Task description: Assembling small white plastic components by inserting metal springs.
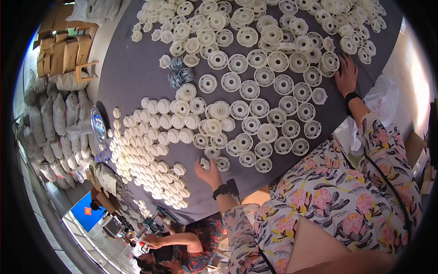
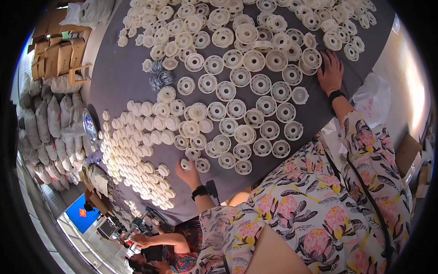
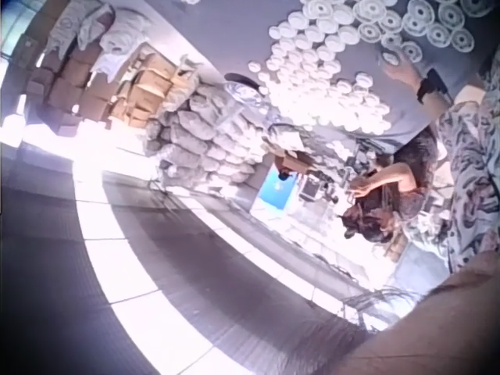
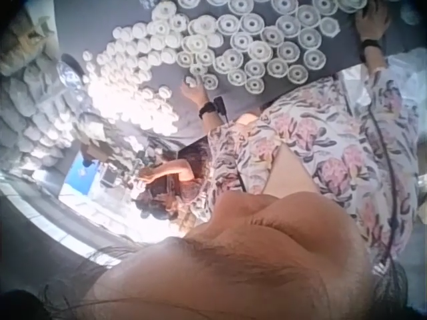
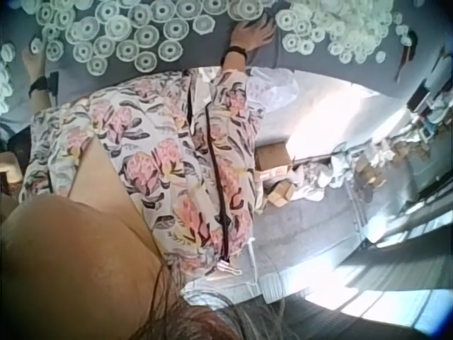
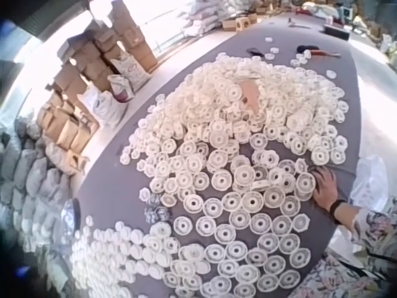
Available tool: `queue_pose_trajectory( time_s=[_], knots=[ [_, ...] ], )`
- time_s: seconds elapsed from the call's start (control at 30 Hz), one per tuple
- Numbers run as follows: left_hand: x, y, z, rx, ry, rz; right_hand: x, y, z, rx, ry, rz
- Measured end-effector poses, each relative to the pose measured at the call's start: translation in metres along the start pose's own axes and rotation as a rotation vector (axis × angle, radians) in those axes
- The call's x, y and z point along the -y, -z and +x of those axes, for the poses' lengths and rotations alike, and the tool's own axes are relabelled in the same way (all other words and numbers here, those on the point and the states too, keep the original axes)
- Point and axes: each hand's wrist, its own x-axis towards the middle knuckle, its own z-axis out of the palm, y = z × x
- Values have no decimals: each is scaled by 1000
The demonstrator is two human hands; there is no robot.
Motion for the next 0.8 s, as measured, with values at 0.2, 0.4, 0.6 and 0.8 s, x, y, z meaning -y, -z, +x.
queue_pose_trajectory(
  time_s=[0.2,0.4,0.6,0.8],
  knots=[
    [-36,-4,19,220,7,16,-2,-2,-1,12,3,-10],
    [-10,21,-32,-81,397,-526,-5,-3,-1,-6,11,-6],
    [36,9,-86,-281,751,-591,-3,-5,1,9,14,-2],
    [32,-3,-51,-183,590,-162,0,-1,1,31,-1,-24]
  ],
)
